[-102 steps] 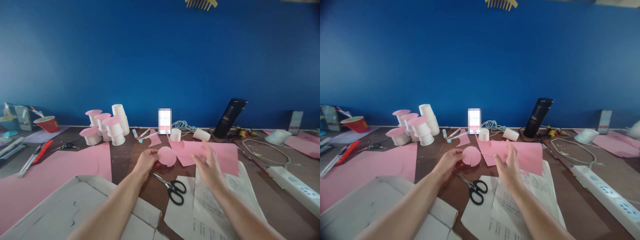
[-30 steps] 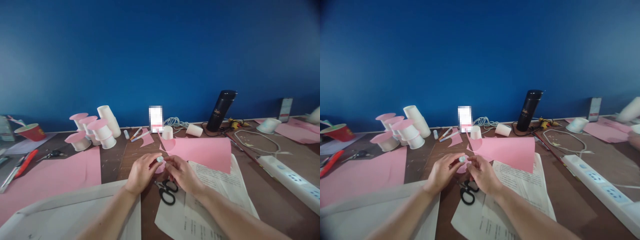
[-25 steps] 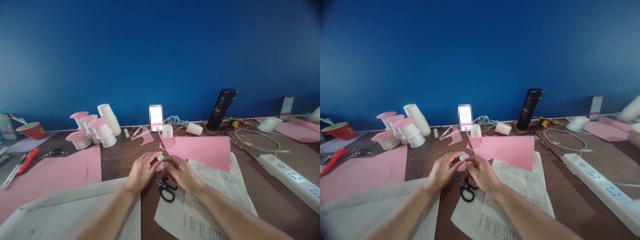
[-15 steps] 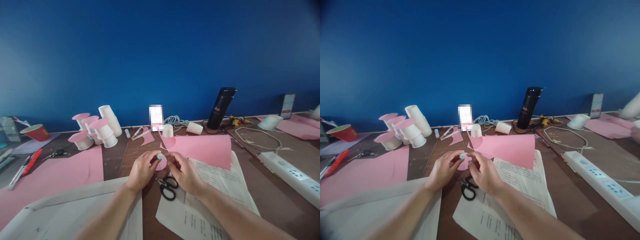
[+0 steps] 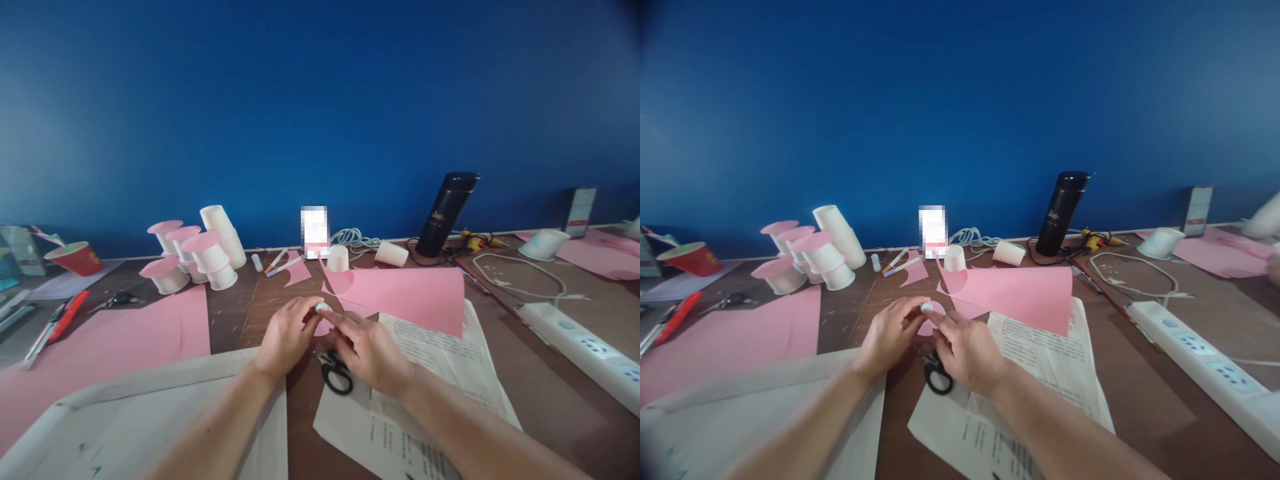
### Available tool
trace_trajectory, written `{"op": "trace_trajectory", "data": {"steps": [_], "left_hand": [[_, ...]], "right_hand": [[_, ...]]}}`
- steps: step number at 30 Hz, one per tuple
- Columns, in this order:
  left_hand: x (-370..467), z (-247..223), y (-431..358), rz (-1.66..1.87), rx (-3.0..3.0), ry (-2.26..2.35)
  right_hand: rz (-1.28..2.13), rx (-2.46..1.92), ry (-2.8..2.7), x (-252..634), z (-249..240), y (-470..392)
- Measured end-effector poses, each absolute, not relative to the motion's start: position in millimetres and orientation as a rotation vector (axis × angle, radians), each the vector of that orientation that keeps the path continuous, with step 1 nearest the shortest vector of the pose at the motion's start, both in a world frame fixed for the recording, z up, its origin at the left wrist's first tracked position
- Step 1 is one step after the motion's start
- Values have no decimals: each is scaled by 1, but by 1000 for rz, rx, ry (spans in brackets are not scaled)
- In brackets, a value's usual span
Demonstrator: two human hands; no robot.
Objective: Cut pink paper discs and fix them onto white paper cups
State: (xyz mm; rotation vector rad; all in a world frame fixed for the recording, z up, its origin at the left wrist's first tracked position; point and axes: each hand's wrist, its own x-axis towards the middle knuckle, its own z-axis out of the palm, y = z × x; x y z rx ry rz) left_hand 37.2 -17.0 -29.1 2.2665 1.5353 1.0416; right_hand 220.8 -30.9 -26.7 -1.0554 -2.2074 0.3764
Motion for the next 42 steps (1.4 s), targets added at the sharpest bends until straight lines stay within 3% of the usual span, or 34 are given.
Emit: {"op": "trace_trajectory", "data": {"steps": [4,10,15,42], "left_hand": [[38,-28,-18,1059,2282,1510],[42,-24,-22,1043,2300,1457],[46,-27,-25,1064,2350,1324],[44,-19,-28,1018,2332,1246]], "right_hand": [[546,-1004,-2009,218,-26,-32],[1151,-1110,-1508,216,-21,-24],[1446,-1170,-1457,215,-16,-21],[1585,-1069,-1280,215,-26,-20]]}}
